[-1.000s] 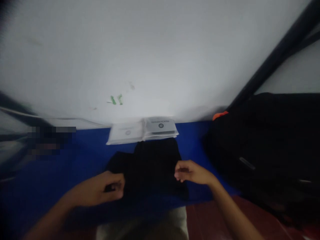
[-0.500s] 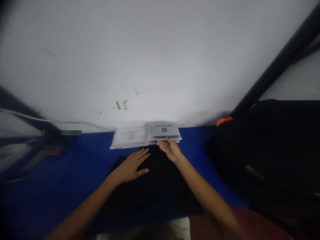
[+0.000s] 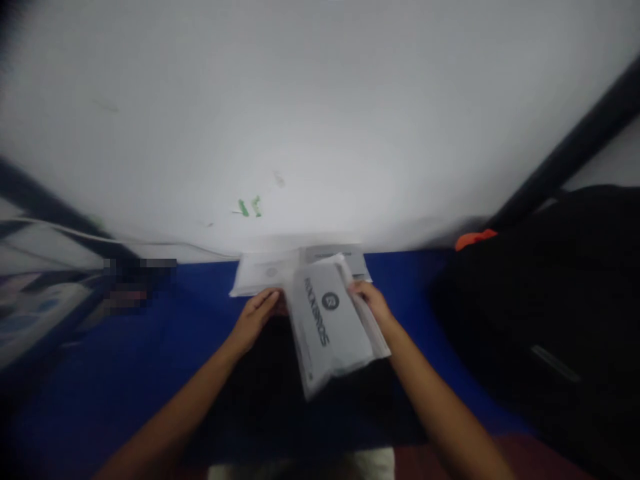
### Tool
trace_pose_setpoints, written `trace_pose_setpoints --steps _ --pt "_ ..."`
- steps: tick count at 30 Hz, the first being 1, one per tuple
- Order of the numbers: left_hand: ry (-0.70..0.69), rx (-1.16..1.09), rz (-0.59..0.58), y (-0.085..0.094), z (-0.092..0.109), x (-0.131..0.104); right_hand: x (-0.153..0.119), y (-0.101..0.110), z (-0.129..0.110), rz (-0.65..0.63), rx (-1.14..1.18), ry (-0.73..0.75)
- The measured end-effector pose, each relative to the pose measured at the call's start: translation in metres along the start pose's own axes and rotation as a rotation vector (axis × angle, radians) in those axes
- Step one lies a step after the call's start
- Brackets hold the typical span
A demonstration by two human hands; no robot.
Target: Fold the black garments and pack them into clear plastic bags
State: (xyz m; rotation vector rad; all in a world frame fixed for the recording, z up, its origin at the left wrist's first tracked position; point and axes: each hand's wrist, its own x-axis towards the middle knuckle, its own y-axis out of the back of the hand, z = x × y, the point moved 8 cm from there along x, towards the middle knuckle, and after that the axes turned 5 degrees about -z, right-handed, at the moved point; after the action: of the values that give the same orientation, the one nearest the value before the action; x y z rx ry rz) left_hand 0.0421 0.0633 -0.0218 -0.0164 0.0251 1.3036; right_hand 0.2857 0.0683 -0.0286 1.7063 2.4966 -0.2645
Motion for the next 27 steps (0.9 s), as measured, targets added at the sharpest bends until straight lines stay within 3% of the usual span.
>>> trace_pose_setpoints --steps 3,6,13,17,21,24,27 --pt "0.156 -0.281 -0.040 -0.003 -0.009 -0.005 -0.002 -0.023 0.011 -0.063 -0.021 -0.065" --pt "0.290 -0.376 -0.239 -0.018 -0.014 -0.014 -0.006 -0.042 0.017 -0.084 -0.056 -0.122" --pt "0.318 -0.146 -0.490 -0.045 -0.010 -0.030 -0.018 -0.068 0.023 -0.251 -0.110 -0.270" --pt "0.341 -0.127 -0.587 -0.062 -0.015 -0.040 -0.017 -0.089 0.009 -0.370 -0.153 -0.122" --pt "0.309 -0.095 -0.611 -0.068 -0.019 -0.042 -0.018 -0.095 -0.013 -0.333 -0.331 0.133" --pt "0.269 -0.061 -0.582 -0.065 -0.013 -0.040 -0.019 -0.097 -0.007 -0.382 -0.262 0.074" --pt "0.253 -0.055 -0.511 -0.051 0.000 -0.034 -0.020 -0.098 0.000 -0.446 -0.145 -0.007"
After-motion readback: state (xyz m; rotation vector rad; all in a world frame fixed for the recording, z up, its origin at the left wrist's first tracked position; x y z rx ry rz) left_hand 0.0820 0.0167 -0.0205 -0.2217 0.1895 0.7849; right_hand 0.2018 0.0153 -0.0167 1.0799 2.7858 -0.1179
